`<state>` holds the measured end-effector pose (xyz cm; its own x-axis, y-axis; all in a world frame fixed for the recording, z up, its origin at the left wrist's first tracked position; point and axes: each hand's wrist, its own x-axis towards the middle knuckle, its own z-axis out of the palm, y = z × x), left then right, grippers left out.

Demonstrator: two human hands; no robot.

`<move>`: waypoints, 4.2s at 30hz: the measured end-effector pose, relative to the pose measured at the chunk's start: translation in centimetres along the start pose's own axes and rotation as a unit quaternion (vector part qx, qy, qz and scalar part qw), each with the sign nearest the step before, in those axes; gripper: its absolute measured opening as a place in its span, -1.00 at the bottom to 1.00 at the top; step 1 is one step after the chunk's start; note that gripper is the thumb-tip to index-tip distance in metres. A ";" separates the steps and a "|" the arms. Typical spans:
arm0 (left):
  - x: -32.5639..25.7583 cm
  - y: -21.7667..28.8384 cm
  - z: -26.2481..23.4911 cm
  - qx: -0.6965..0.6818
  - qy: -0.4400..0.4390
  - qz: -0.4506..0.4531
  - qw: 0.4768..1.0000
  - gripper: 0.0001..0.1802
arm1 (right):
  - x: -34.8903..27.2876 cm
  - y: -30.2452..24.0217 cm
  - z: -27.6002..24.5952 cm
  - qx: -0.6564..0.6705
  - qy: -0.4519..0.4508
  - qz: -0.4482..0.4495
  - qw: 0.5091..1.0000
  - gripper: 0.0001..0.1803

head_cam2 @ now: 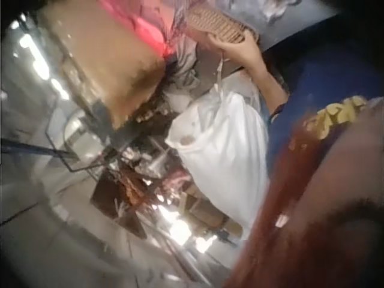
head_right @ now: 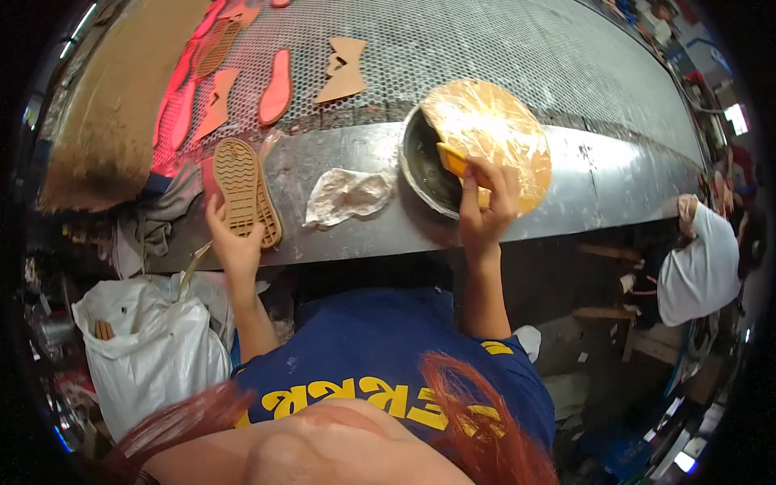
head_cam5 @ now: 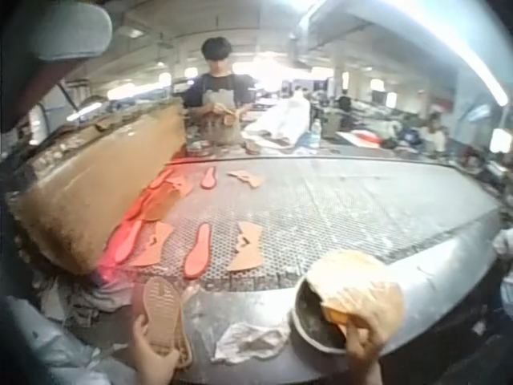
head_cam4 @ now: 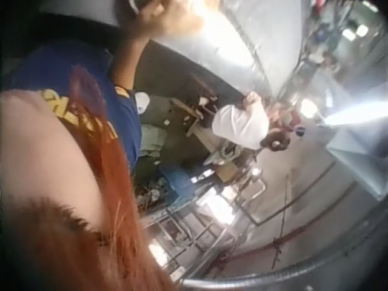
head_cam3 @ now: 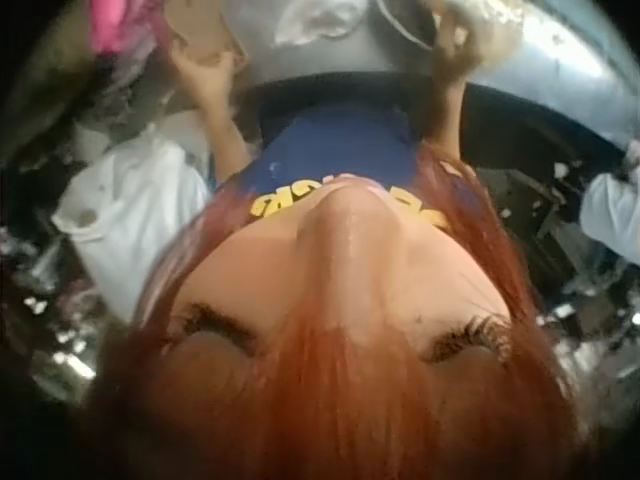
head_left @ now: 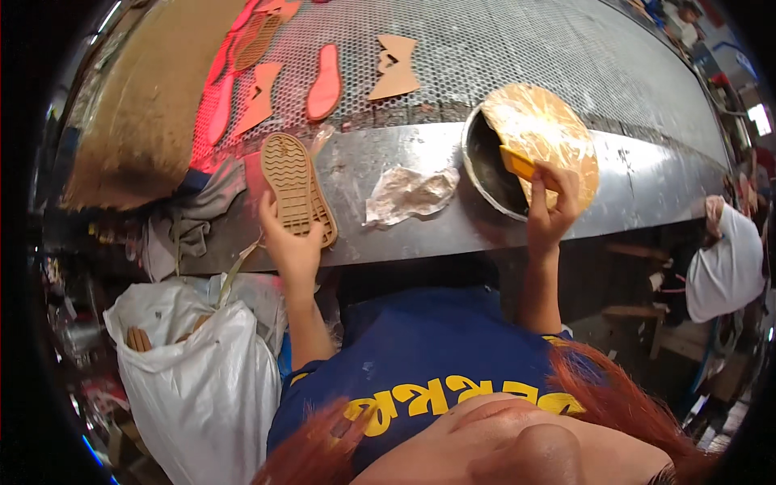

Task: The person applies a yellow adhesive to the soles of brown sandals using a yellow brush. They repeatedly dip the brush into a container and spread the substance across the textured surface of the sandal soles, occasionally wiping the brush or the sandal with a white cloth.

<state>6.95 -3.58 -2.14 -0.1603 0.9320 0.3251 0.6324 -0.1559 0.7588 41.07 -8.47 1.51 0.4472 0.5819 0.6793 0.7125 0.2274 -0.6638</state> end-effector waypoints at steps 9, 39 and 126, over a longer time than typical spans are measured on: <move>0.5 3.4 -1.4 -0.577 -0.031 -0.232 0.783 -0.22 | -0.6 0.3 0.9 -0.147 -0.179 -0.049 0.971 -0.84; -3.9 8.3 3.6 -0.641 -0.447 -0.183 0.596 -0.27 | -0.2 -3.5 2.1 0.317 0.045 0.017 0.947 -0.69; -2.2 10.0 4.4 -0.676 -0.315 -0.113 0.657 -0.03 | -0.7 -0.3 0.8 -0.002 -0.084 -0.040 0.996 -0.88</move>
<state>16.98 -5.76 2.20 0.4802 0.8655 0.1422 -0.6719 0.2587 0.6940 40.13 -8.26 0.96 0.2912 0.6848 0.6680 0.7453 0.2754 -0.6072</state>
